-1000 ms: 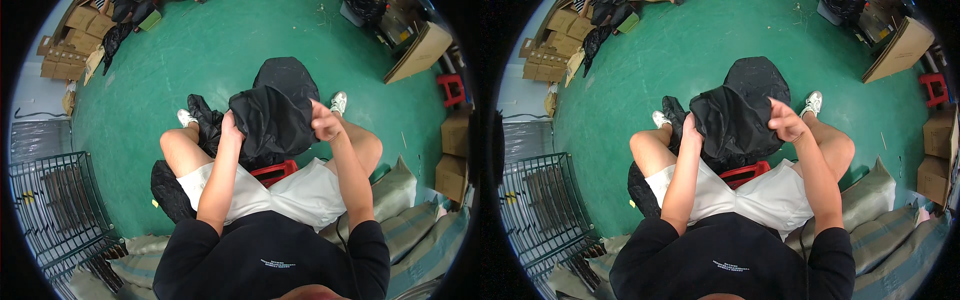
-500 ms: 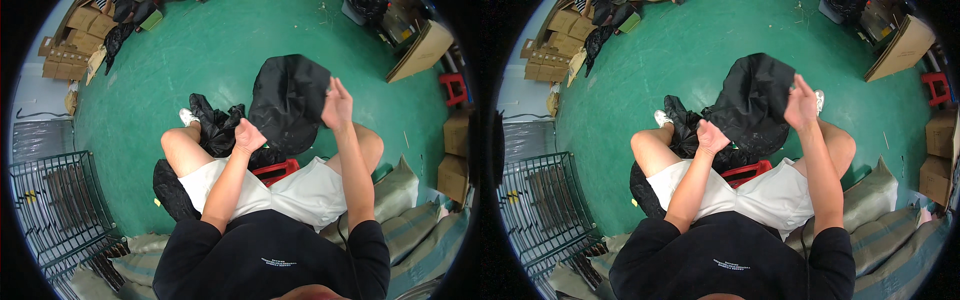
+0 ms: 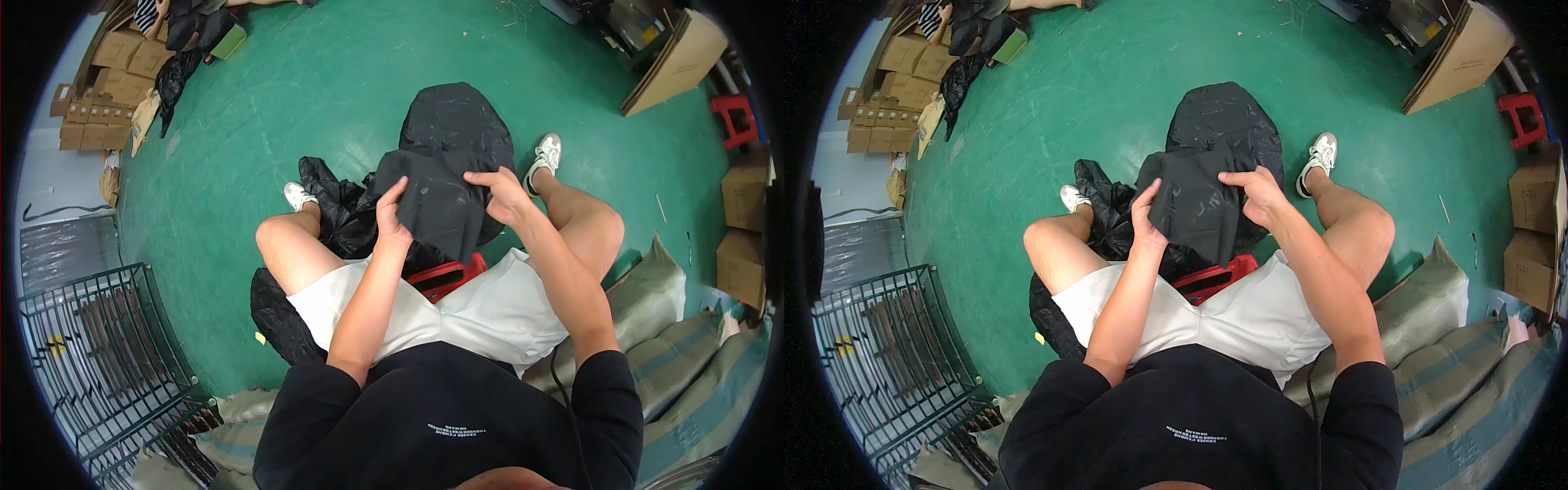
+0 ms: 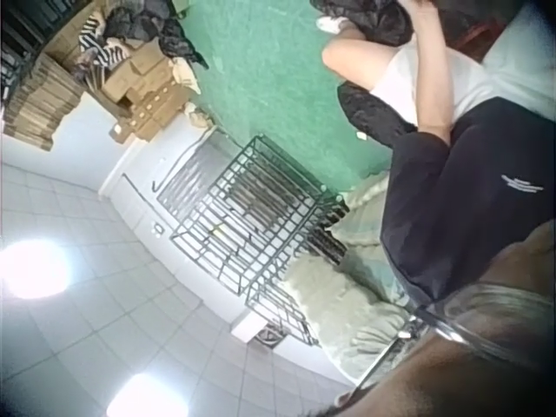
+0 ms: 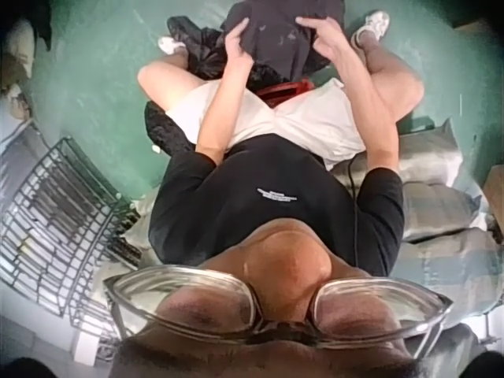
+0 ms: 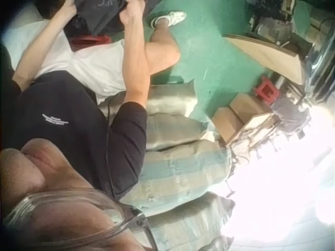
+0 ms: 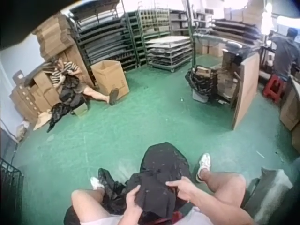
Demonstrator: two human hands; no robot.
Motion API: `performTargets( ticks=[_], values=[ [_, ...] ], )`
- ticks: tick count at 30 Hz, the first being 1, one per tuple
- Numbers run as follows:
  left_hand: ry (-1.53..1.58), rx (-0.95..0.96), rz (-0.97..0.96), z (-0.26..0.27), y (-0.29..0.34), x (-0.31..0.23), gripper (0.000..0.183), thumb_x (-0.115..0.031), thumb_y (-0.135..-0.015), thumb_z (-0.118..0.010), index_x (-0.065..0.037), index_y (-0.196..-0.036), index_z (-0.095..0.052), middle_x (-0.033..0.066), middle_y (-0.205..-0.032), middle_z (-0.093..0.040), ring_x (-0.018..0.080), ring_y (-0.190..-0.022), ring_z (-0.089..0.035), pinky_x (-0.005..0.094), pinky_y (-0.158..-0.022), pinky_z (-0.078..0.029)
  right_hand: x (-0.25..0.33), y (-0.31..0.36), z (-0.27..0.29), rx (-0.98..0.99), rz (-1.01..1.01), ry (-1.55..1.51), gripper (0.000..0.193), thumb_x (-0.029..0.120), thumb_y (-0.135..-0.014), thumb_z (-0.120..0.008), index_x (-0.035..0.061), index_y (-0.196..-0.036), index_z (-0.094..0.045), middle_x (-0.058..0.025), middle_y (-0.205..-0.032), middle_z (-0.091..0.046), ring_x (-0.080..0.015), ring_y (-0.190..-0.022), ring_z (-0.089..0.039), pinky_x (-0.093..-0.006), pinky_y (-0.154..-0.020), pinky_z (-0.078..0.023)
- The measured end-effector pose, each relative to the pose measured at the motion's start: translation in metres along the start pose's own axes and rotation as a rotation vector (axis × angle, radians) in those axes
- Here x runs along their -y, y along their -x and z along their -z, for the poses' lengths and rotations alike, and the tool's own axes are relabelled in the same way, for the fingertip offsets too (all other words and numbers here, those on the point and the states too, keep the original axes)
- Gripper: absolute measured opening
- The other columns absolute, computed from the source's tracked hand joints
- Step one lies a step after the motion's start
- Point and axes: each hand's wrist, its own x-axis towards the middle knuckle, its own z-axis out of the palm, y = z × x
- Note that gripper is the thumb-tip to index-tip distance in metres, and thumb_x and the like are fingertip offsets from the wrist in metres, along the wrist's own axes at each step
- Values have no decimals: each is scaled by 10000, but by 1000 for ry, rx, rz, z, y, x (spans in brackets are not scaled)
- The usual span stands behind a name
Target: Inspecting and manipulating a black fabric cover in a manufacturing facility.
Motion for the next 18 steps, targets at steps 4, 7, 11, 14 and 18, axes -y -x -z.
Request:
performTargets(
  ticks=[4, 7, 11, 14, 18],
  values=[
    [122, -58, -123, -29, 9, 10, 443, -250, -920, -555, 34, -1259, -552, 180, -1289, -586, 332, -1196, -556, 470, -1056, -404, 7, 9, 14, 254, 42, -294, 433, 37, -854, -623, -42, -1256, -484, -152, -1238, -578, -296, -1157, -562, -444, -969, -469],
    [-10, -74, -65, -35, 12, 12, 429, -205, -899, -562, 36, -1254, -553, 176, -1319, -563, 330, -1227, -530, 471, -1086, -371, 2, 22, 21, 290, 104, -185, 483, 59, -879, -597, -32, -1319, -419, -159, -1311, -533, -301, -1202, -535, -463, -1011, -438],
    [-391, -345, -13, -32, -10, 3, 387, -97, -885, -538, 64, -1238, -537, 190, -1213, -617, 316, -1094, -622, 446, -979, -486, -3, 14, 16, 133, 28, 140, 526, 124, -914, -589, -9, -1345, -319, -167, -1375, -460, -292, -1260, -476, -513, -1043, -359],
    [-419, -251, -50, -52, -56, -21, 289, -27, -863, -558, 89, -1126, -585, 209, -1095, -651, 311, -971, -666, 431, -876, -552, 35, -21, 5, 21, 170, 132, 469, 169, -933, -585, -23, -1313, -388, -152, -1329, -515, -257, -1174, -538, -484, -972, -421],
    [-538, -101, -163, -123, -131, -69, 193, 18, -853, -562, 104, -1019, -615, 205, -1004, -669, 301, -862, -687, 428, -779, -587, 130, -50, -15, 248, 242, 5, 327, 152, -930, -587, -34, -1196, -548, -126, -1198, -631, -233, -1042, -619, -426, -922, -469]
  ],
)
